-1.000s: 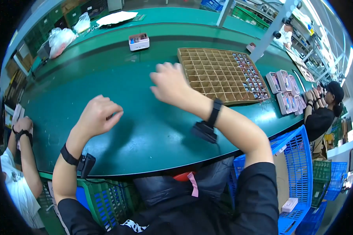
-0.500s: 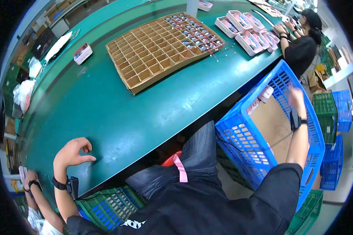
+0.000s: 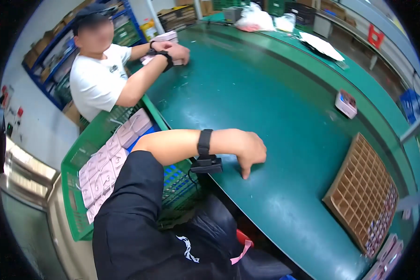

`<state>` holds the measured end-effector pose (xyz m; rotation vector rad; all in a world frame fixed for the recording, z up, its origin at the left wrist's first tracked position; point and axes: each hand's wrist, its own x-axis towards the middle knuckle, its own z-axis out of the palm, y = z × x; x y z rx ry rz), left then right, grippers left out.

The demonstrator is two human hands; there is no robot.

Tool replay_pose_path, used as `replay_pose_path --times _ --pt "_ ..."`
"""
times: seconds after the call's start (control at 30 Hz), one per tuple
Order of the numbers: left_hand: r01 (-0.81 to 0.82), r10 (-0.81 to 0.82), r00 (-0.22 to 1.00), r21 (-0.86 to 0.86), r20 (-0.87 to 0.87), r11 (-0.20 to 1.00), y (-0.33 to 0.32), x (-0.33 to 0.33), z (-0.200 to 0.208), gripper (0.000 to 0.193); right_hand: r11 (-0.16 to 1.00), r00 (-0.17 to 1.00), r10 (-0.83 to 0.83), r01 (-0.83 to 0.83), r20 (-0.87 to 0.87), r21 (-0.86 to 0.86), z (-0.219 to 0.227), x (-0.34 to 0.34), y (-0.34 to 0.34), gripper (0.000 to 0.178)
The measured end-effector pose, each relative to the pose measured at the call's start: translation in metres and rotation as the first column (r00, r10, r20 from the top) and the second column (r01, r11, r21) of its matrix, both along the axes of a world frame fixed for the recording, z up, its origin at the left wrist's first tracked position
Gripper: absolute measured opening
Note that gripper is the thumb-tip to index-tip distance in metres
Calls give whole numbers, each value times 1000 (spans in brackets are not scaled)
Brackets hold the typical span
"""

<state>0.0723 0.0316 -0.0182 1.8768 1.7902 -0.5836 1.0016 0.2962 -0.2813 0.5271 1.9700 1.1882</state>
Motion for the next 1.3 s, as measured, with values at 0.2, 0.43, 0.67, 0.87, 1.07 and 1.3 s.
replay_pose_path --times 0.2,0.43,0.67,0.87,1.07,1.3 --pt "-12 10 998 37 55 999 -6 -9 -5 58 959 939 238 -267 -248 -90 28 -100 84 62" --pt "-55 49 995 75 86 996 -4 -11 0 56 852 787 338 -489 -516 -188 43 -181 122 64" --pt "-54 47 997 119 64 991 -7 -13 -5 54 701 595 288 -665 -751 -258 80 -295 103 67" --pt "-82 -14 944 277 328 957 -8 -9 1 56 548 400 200 -802 -894 -237 158 -428 61 70" --pt "-529 131 153 -31 980 848 14 7 -5 63 533 296 55 -816 -954 -222 294 -516 -43 73" --pt "-583 250 211 -84 945 808 4 -44 -34 59 289 421 -87 -856 -903 -428 271 -688 -122 37"
